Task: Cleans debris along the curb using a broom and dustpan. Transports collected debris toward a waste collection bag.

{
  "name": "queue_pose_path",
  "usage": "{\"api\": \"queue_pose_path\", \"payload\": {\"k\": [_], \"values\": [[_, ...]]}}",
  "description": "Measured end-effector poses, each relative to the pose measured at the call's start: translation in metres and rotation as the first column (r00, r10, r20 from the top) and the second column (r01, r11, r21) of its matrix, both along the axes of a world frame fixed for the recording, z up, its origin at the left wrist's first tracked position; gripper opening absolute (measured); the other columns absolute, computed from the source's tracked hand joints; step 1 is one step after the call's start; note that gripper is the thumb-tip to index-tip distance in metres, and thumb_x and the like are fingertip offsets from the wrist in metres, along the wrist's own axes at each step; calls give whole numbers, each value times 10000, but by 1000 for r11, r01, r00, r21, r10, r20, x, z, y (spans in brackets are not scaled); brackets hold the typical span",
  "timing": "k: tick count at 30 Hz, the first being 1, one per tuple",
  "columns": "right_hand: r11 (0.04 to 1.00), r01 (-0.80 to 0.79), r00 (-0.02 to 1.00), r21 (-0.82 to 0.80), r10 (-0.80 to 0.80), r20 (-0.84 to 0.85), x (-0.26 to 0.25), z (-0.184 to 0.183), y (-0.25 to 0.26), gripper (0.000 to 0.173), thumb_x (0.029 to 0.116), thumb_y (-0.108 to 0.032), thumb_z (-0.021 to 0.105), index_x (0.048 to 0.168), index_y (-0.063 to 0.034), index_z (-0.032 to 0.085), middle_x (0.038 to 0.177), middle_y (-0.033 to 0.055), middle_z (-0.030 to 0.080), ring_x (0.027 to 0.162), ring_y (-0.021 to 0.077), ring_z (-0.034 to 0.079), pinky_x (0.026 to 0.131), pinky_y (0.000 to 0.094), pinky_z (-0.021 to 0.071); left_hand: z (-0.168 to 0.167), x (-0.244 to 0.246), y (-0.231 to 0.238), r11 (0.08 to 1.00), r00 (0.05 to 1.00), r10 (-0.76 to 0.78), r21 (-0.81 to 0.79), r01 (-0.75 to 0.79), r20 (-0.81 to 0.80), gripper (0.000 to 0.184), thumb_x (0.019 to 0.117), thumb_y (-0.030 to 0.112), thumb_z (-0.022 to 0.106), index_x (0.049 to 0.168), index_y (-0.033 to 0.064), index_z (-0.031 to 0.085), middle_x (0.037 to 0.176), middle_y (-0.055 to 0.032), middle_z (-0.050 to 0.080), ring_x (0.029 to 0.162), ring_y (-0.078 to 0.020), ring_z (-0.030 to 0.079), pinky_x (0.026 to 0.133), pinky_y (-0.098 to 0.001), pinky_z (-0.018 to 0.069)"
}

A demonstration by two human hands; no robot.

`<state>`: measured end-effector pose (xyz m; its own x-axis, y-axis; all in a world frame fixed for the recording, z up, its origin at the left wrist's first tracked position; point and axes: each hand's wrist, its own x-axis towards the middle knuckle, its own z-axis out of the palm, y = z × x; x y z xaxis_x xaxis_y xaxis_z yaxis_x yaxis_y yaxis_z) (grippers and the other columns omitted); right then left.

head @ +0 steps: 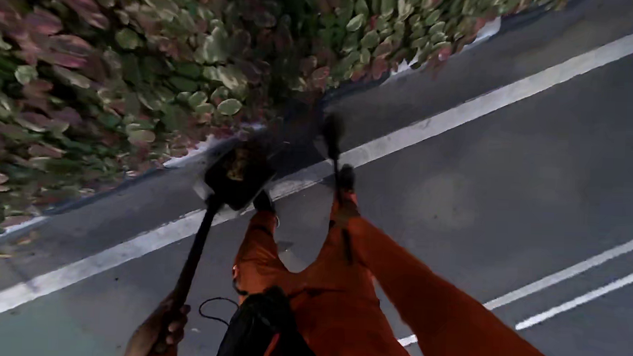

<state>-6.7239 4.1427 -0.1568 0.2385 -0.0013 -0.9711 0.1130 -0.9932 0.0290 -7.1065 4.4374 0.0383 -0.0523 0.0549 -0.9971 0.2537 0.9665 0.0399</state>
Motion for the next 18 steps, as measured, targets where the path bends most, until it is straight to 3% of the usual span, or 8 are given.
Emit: {"api": "queue_pose_path", "payload": {"k": [3, 5, 6, 7, 9, 13, 15, 18], "values": [[999, 19, 978, -32, -25, -207, -90, 53, 75, 722, 978, -237, 627, 1583, -48, 283, 1447, 251, 528, 1289, 378, 570, 1072, 544, 461, -35, -1, 38, 982, 958, -128, 103, 159, -255, 252, 1123, 263, 350, 1144, 97, 538, 663, -18, 555, 407, -46, 469, 338, -172, 378], [997, 71, 953, 32, -58, -297, -117, 57, 83, 610, 982, -197, 624, 1536, -91, 393, 1255, 222, 627, 1012, 325, 672, 878, 498, 555, -55, -17, 59, 970, 941, -174, 112, 214, -290, 235, 1117, 247, 379, 1185, 87, 537, 647, -17, 519, 405, -52, 456, 341, -179, 374], [989, 119, 934, 90, -80, -349, -121, 54, 77, 562, 991, -188, 625, 1514, -117, 432, 1112, 180, 643, 829, 258, 648, 742, 431, 555, -57, -29, 69, 975, 954, -178, 88, 204, -240, 241, 1121, 251, 355, 1215, 105, 523, 650, -10, 517, 403, -45, 459, 335, -175, 376], [975, 168, 913, 146, -98, -397, -127, 57, 67, 539, 1000, -172, 627, 1508, -133, 450, 1050, 147, 641, 754, 210, 620, 686, 387, 539, -56, -40, 76, 978, 962, -188, 54, 202, -198, 249, 1130, 263, 318, 1228, 128, 503, 652, -2, 520, 402, -39, 463, 331, -173, 379], [961, 200, 908, 188, -110, -405, -143, 86, 48, 591, 994, -125, 632, 1549, -136, 429, 1273, 201, 641, 970, 291, 677, 879, 473, 559, -61, -63, 79, 978, 963, -206, -4, 208, -176, 262, 1138, 295, 271, 1185, 148, 482, 650, 0, 523, 399, -46, 453, 331, -184, 370], [931, 355, 930, 83, -343, -128, -139, 129, 5, 644, 977, -124, 634, 1571, -184, 392, 1139, 201, 656, 794, 285, 658, 705, 465, 568, -71, -85, 78, 984, 969, -176, -1, 178, -174, 283, 1137, 310, 281, 1211, 136, 493, 677, -16, 529, 390, -45, 435, 319, -182, 361], [905, 424, 904, 46, -426, 45, -118, 116, -1, 625, 985, -112, 597, 1568, -164, 378, 1079, 200, 642, 729, 268, 631, 650, 445, 554, -70, -88, 77, 984, 969, -179, -7, 181, -168, 285, 1137, 294, 271, 1228, 136, 490, 674, -18, 528, 387, -47, 438, 319, -184, 366], [900, 433, 885, 49, -435, 167, -55, 58, 28, 521, 1031, -154, 567, 1513, -45, 404, 1246, 248, 608, 971, 319, 659, 855, 466, 554, -74, -93, 81, 982, 974, -185, 3, 187, -129, 282, 1142, 297, 260, 1227, 137, 476, 658, -13, 509, 388, -44, 431, 321, -183, 365]]}}
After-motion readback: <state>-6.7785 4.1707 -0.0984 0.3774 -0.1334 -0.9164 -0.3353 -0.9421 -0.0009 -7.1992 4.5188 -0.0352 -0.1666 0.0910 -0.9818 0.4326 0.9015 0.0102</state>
